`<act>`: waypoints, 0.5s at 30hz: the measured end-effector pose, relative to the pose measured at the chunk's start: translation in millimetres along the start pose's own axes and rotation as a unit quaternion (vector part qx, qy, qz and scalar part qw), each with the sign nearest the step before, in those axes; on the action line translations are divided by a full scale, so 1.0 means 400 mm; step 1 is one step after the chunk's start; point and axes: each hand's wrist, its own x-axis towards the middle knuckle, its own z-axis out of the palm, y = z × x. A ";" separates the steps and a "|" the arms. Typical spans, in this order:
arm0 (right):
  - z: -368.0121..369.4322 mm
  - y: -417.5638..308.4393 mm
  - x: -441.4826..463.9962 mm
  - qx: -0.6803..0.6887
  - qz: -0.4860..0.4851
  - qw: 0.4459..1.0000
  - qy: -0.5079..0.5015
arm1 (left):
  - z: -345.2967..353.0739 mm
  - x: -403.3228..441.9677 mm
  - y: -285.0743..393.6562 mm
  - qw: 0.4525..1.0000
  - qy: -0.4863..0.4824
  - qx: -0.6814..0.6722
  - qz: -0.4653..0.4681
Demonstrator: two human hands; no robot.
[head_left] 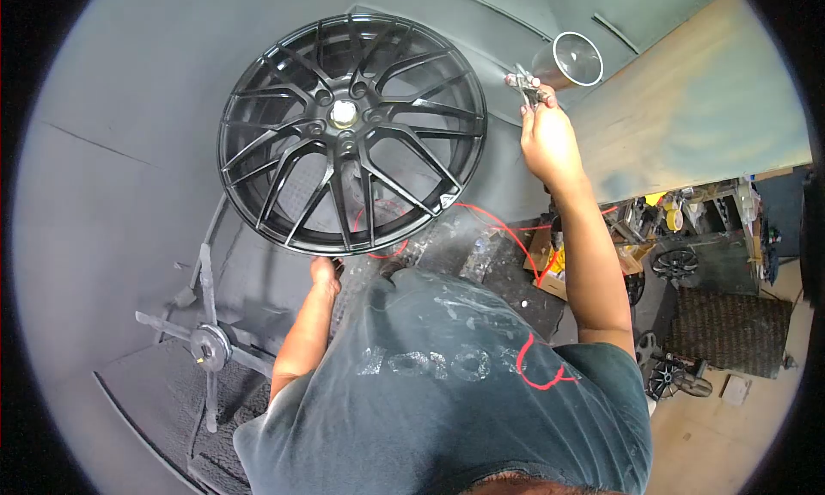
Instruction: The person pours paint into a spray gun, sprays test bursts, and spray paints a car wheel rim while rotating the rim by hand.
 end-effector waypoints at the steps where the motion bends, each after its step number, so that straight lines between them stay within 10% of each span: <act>1: 0.003 -0.013 0.002 0.038 -0.012 0.999 0.021 | -0.015 0.018 0.011 1.000 -0.003 0.005 0.006; 15: -0.043 -0.120 -0.031 0.234 -0.023 0.958 -0.163 | -0.017 0.042 0.043 0.989 0.046 -0.141 0.028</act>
